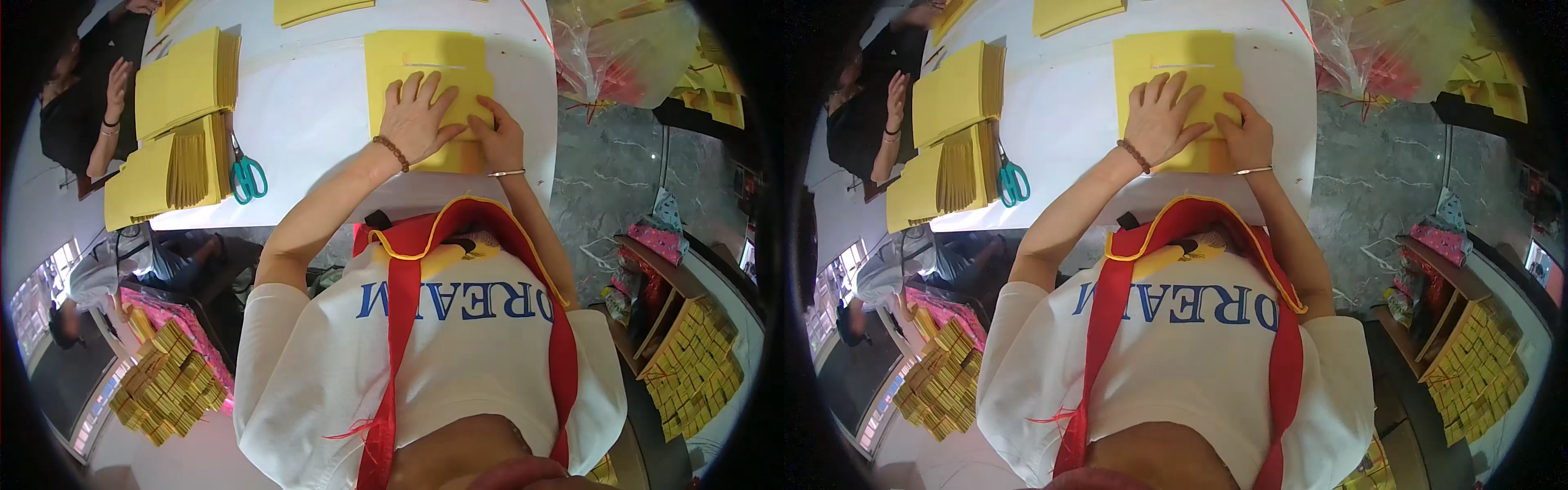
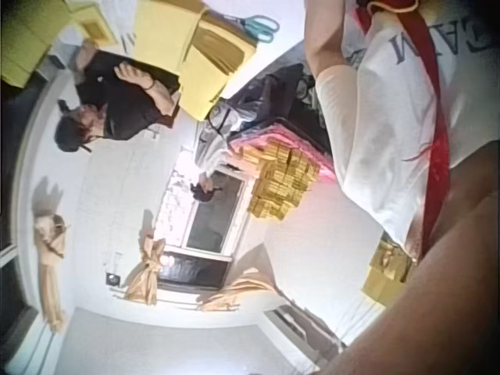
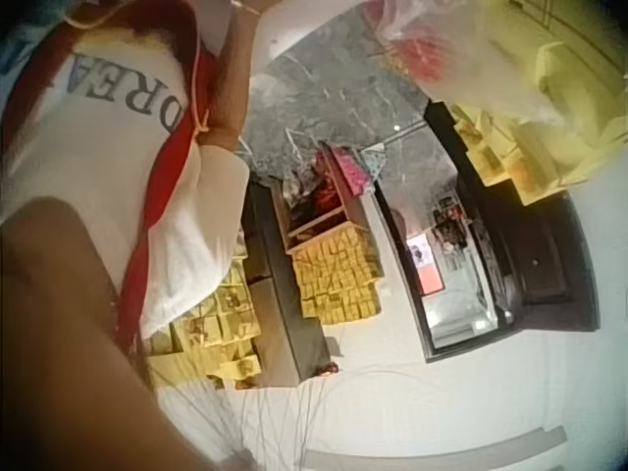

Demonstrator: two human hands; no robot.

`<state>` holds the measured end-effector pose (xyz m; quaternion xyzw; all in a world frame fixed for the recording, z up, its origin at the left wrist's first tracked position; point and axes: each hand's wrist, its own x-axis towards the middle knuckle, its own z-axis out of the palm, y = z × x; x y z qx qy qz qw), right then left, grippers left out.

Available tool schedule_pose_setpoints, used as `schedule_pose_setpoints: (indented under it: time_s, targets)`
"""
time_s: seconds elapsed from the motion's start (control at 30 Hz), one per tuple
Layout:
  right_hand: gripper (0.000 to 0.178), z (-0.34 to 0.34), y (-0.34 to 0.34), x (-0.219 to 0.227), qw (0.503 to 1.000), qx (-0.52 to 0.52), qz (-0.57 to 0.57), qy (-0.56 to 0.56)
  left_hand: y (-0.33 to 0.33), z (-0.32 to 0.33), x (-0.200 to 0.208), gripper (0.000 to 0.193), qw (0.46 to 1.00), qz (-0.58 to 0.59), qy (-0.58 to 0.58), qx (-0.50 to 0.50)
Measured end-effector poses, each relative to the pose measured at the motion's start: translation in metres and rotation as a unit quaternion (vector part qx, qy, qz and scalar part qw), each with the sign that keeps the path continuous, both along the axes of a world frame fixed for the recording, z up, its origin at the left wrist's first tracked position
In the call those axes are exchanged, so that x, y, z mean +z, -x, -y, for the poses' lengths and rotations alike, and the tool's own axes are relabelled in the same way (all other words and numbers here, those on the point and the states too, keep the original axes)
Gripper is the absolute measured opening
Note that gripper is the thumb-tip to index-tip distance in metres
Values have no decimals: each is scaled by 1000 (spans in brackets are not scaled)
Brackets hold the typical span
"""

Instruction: Folding and bundling stacks of yellow paper on a workspace table.

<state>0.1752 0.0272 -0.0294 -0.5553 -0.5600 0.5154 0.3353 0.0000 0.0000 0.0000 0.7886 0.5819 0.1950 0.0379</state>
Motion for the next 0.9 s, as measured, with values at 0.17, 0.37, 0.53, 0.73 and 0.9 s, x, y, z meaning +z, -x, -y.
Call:
schedule_pose_setpoints:
  time_s: [0.17, 0.37, 0.53, 0.73, 0.9]
  targets:
    - [39, 9, 0, 14, 999, 21, 40, 24, 3, 8, -6, 57, 1000, -23, 19, 6]
    - [58, 48, 2, 23, 838, 220, 334, -372, 2, 9, -7, 54, 998, -49, 39, 7]
    - [65, 56, 2, 7, 837, 246, 351, -340, 3, 4, -9, 53, 999, -4, 40, 3]
    - [68, 54, 2, 6, 843, 251, 359, -311, 10, 0, -15, 51, 990, 133, 33, -12]
    - [67, 52, 3, 8, 838, 244, 367, -322, 18, 5, -4, 44, 985, 169, 3, -35]
